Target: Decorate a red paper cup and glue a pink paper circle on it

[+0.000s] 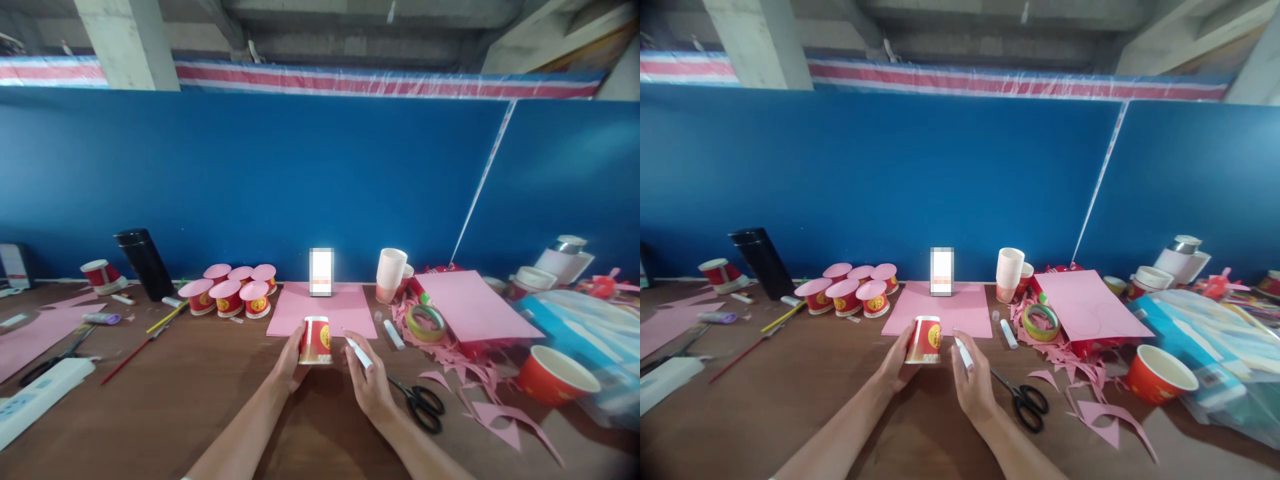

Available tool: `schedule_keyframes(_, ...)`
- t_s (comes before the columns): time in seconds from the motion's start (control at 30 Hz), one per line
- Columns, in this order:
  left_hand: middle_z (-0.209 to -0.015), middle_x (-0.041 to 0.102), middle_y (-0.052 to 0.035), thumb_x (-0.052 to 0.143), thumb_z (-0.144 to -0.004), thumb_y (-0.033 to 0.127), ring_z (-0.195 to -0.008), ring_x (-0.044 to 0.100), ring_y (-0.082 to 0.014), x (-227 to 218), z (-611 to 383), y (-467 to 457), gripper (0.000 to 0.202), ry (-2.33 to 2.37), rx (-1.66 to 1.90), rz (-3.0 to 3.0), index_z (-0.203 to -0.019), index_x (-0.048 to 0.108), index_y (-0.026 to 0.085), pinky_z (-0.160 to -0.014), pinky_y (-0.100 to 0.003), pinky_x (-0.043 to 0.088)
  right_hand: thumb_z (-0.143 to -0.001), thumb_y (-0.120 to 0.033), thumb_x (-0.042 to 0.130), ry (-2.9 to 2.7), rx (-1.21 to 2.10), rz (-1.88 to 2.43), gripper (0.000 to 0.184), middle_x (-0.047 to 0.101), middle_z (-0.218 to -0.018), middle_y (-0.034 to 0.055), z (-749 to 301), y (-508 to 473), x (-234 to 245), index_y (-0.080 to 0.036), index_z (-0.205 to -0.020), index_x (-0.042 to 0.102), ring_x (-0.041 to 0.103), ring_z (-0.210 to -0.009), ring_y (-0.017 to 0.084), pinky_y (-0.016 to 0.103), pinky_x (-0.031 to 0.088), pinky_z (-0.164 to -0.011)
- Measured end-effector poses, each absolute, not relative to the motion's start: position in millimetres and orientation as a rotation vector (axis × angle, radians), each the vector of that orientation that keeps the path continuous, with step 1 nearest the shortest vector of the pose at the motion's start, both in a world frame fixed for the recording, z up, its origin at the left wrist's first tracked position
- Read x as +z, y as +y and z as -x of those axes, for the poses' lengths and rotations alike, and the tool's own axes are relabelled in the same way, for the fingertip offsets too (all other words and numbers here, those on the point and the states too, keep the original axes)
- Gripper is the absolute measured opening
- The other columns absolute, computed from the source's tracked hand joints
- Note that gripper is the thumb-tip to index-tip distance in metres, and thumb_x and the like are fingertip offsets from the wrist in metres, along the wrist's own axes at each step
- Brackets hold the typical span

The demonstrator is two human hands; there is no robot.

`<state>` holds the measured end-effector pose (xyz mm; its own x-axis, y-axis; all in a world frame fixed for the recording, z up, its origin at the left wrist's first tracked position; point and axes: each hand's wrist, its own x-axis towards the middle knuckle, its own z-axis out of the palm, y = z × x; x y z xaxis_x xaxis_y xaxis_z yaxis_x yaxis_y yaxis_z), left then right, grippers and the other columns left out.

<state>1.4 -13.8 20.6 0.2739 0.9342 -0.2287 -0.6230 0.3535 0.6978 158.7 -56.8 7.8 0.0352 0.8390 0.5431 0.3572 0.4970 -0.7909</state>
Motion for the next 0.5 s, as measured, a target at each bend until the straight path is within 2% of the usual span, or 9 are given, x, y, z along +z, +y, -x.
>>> schedule_keyframes(0.17, -0.08, 0.07, -0.0092, 0.056, -0.079, 0.043, -0.068, 0.065, -0.0191, 18.5, -1.7, -13.2, 0.034, 0.674, 1.132, -0.538, -0.091, 0.061, 0.011, -0.067, -0.03, 0.051, -0.089, -0.026, 0.044, -1.584, 0.444, 1.1, 0.028, 0.062, -0.108, 0.01, -158.8, -53.9, 5.0, -0.018, -0.114, 0.054, 0.061, -0.093, 0.021, 0.031, 0.051, -0.081)
schedule_keyframes(0.3, -0.079, 0.069, -0.0082, 0.057, -0.078, 0.042, -0.066, 0.065, -0.0188, 20.3, -2.3, -13.7, 0.034, 0.684, 1.143, -0.543, -0.091, 0.061, 0.011, -0.066, -0.03, 0.051, -0.088, -0.022, 0.044, -1.621, 0.382, 1.097, 0.024, 0.062, -0.108, 0.0095, -157.4, -51.2, 3.2, -0.018, -0.108, 0.056, 0.059, -0.1, 0.021, 0.032, 0.047, -0.089)
schedule_keyframes(0.5, -0.076, 0.068, -0.0058, 0.059, -0.077, 0.041, -0.065, 0.063, -0.0168, 15.7, -2.4, -12.4, 0.032, 0.669, 1.159, -0.533, -0.09, 0.061, 0.012, -0.067, -0.028, 0.05, -0.086, -0.023, 0.046, -1.655, 0.308, 1.147, 0.023, 0.064, -0.104, 0.0091, -157.7, -47.8, 2.8, -0.018, -0.106, 0.057, 0.061, -0.097, 0.02, 0.03, 0.049, -0.085)
